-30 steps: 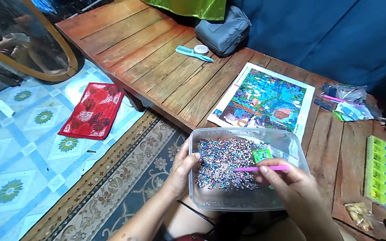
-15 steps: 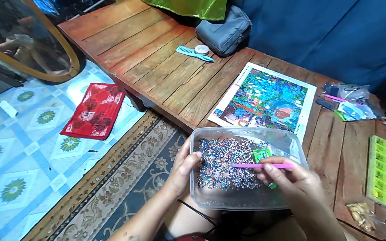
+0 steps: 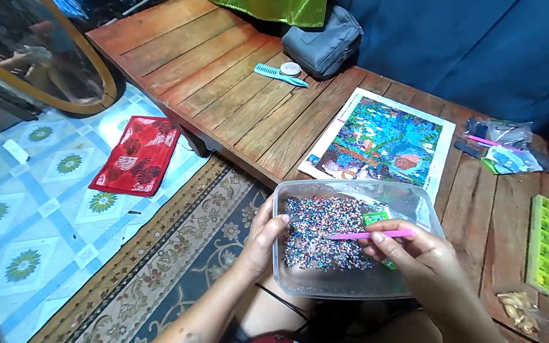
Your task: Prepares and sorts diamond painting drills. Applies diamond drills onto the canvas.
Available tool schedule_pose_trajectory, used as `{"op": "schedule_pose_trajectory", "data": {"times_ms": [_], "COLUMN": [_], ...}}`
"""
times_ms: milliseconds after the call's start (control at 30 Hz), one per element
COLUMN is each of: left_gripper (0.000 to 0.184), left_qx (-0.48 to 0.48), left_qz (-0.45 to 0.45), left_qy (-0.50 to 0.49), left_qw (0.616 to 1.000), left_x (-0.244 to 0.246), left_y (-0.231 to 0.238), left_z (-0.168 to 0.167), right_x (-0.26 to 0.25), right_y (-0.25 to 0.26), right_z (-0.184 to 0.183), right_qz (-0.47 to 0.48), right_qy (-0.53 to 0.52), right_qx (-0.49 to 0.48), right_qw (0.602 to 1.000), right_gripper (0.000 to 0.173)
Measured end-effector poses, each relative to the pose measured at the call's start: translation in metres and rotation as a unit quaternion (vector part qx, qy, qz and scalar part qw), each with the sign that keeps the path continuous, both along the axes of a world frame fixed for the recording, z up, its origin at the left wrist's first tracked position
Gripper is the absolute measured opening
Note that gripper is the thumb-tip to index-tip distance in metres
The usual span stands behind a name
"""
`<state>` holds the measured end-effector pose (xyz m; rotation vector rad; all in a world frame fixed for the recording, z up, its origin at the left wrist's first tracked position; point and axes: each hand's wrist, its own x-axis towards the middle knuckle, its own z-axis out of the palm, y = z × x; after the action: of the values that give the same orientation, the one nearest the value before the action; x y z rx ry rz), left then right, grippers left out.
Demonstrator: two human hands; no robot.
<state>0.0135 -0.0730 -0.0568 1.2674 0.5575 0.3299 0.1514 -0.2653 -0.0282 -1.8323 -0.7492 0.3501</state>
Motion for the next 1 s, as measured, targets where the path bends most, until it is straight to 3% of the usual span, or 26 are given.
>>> {"op": "schedule_pose_trajectory", "data": {"times_ms": [333,567,1000], "left_gripper": [0.058,0.058,0.056], "left_qx": [-0.018,-0.018,-0.014], "left_qz": [0.002,0.004,-0.001], "left_qy": [0.004,0.001,-0.012], "left_qw": [1.0,1.0,1.0], "left_x": [0.0,0.0,0.0], "left_y": [-0.001,-0.001,0.0], "left_z": [0.004,0.004,0.001], "right_x": [-0.007,-0.006,-0.007], "right_y": [0.017,0.015,0.013], "right_z": [0.001,0.001,-0.003], "right_qz": [0.041,-0.036,0.004], "right_qy": [-0.017,-0.023,-0.008], "right_qx": [-0.002,-0.005,0.003], "right_qw": [0.999,0.999,1.0], "right_gripper": [0.017,0.016,0.014]}}
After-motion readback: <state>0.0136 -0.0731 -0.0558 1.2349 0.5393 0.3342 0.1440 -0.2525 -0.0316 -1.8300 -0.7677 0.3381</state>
